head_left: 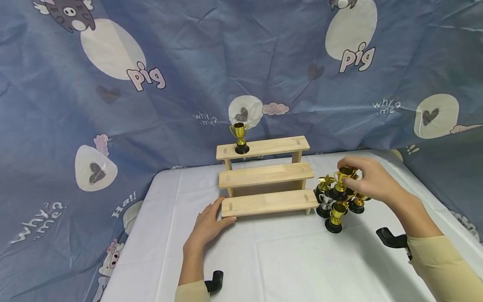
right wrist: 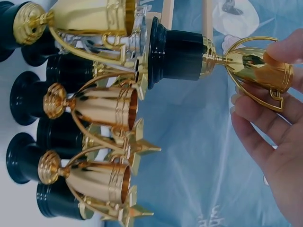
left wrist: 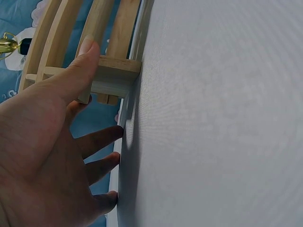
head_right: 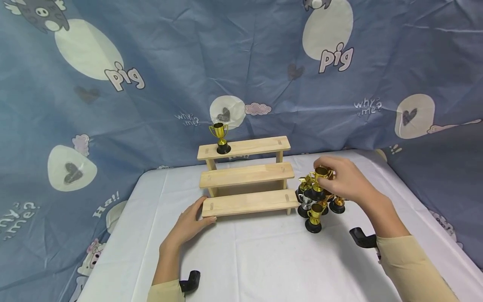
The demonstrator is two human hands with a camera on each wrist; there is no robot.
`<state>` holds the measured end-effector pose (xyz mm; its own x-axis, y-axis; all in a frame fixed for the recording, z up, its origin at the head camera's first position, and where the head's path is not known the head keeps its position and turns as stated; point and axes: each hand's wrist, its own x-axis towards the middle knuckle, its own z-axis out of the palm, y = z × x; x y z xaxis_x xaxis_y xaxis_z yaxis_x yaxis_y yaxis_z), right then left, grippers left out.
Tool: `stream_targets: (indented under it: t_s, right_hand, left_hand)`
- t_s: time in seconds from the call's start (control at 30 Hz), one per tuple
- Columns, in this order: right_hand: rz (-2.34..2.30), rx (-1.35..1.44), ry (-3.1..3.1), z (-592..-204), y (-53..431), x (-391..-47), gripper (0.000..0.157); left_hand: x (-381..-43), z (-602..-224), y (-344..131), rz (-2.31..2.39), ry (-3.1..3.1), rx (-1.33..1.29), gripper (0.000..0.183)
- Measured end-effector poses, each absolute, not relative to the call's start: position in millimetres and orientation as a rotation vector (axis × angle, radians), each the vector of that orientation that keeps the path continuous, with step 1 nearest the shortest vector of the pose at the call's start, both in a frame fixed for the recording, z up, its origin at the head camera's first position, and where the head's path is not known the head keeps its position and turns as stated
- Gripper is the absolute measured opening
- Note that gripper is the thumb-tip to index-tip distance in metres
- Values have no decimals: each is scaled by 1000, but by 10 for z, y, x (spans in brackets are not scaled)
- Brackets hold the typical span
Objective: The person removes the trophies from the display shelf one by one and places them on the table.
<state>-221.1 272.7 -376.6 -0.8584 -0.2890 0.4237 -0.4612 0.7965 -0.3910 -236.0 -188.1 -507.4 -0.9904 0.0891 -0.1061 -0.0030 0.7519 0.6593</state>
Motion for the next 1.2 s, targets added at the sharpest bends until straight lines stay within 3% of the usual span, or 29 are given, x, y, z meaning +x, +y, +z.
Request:
stream_targets:
  t_s: [1.2]
  right_hand:
    - [597,413,-2600,-3890,3081,-1922,35]
  left_hand:
    - [-2390,-5111,-1880,1051,2842,86,86]
